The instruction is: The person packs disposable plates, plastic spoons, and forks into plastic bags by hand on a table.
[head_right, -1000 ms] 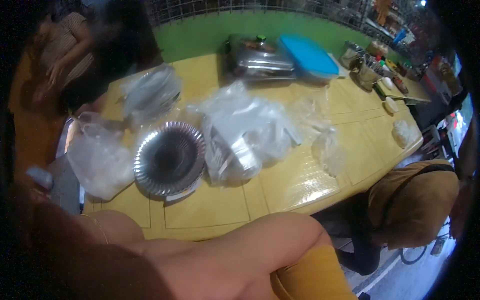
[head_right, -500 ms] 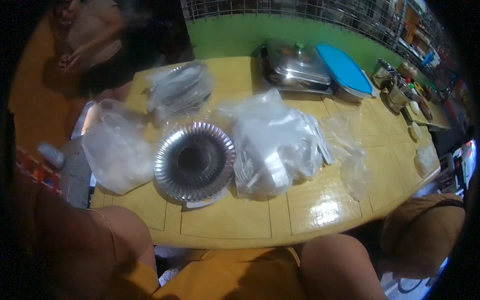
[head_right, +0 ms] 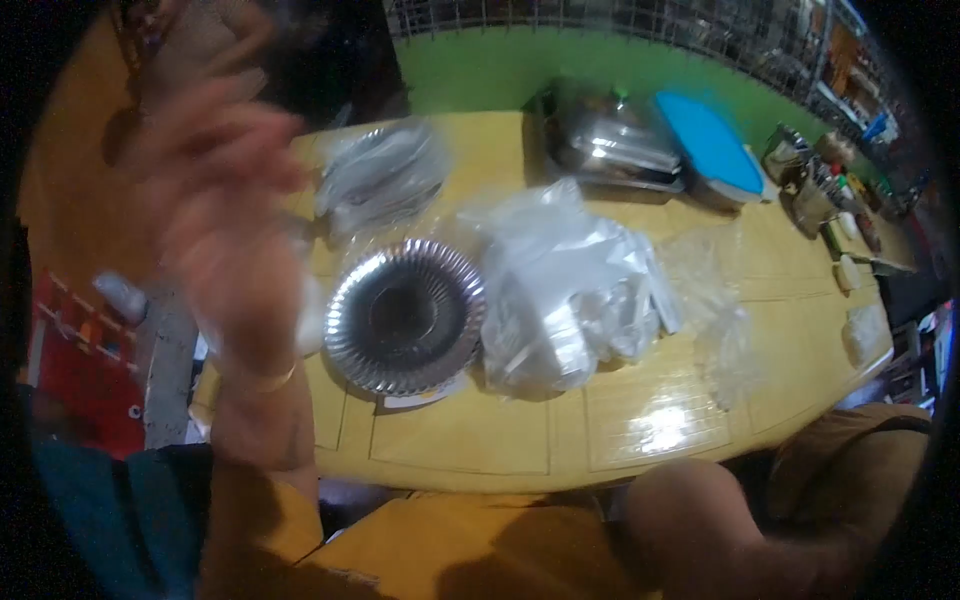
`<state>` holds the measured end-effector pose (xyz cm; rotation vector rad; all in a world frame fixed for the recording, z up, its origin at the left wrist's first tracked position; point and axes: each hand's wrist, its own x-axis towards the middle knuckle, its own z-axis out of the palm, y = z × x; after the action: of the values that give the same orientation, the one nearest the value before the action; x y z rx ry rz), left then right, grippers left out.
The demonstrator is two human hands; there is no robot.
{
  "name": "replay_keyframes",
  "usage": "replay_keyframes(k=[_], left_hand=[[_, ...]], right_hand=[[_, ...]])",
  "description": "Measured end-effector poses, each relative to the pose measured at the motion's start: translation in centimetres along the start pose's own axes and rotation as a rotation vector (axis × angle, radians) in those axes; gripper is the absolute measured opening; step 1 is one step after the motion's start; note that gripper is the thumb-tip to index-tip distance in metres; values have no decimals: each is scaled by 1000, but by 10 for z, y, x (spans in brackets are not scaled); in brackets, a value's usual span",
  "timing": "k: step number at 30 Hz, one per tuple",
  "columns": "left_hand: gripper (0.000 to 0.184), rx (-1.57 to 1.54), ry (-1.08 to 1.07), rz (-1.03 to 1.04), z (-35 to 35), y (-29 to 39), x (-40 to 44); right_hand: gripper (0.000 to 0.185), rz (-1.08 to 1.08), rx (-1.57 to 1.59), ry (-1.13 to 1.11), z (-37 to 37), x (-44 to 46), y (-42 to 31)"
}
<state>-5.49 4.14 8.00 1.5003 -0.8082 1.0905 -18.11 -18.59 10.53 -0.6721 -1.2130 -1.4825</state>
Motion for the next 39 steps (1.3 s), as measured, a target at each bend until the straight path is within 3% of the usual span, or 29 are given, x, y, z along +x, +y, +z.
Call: replay_keyframes(k=[1, 3, 4, 5, 7, 8, 10, 12, 14, 16, 20, 21, 25, 27, 30, 31, 34, 35, 38, 39], left_hand=[[23, 193, -90, -110, 4, -35, -2], [42, 783, -605, -66, 13, -104, -18], [41, 904, -806, -316, 23, -108, -26], [41, 945, -875, -296, 30, -121, -40], [38, 1002, -1025, -234, 41, -152, -63], [35, 1014, -1106, -192, 44, -164, -69], [22, 1023, -1114, -172, 48, -176, -73], [16, 813, -878, -235, 51, -178, -68], [12, 603, -706, -295, 53, -172, -60], [10, 403, -604, -377, 45, -121, -46], [7, -121, -412, -792, 20, -62, -67], [6, -234, -354, -872, 11, -56, -77], [9, -101, -438, -853, -14, -70, -104], [11, 69, -536, -797, -16, -72, -106], [15, 82, -449, -486, -10, -80, -115], [18, 63, -385, -491, -4, -57, -101], [16, 83, -474, -551, -8, -49, -98], [15, -58, -467, -650, -10, -58, -106], [13, -112, -391, -828, -7, -63, -108], [13, -68, -424, -796, -6, -63, -108]], right_hand=[[44, -22, -122, 123, -4, -5, 5], [37, 96, -332, 441, -11, -24, 22], [33, 170, -416, 407, -23, -40, 34], [29, 242, -502, 365, -35, -57, 46], [31, 328, -700, -76, -80, -111, 83], [18, 492, -628, -17, -82, -134, 96], [14, 772, -739, -172, -95, -161, 106], [16, 941, -793, -233, -91, -168, 112], [27, 815, -859, -464, -99, -175, 114], [35, 784, -824, -568, -87, -168, 110], [49, 816, -727, -771, -58, -159, 99], [38, 847, -727, -921, -63, -168, 100], [19, 1130, -346, -619, -61, -181, 101], [21, 1025, -473, -657, -50, -177, 97], [21, 820, -738, -772, -33, -160, 86], [21, 739, -834, -809, -27, -156, 82], [20, 748, -800, -901, -29, -155, 77], [23, 736, -757, -885, -30, -159, 77], [10, 870, -756, -841, -35, -165, 75], [7, 954, -796, -780, -33, -164, 74]])
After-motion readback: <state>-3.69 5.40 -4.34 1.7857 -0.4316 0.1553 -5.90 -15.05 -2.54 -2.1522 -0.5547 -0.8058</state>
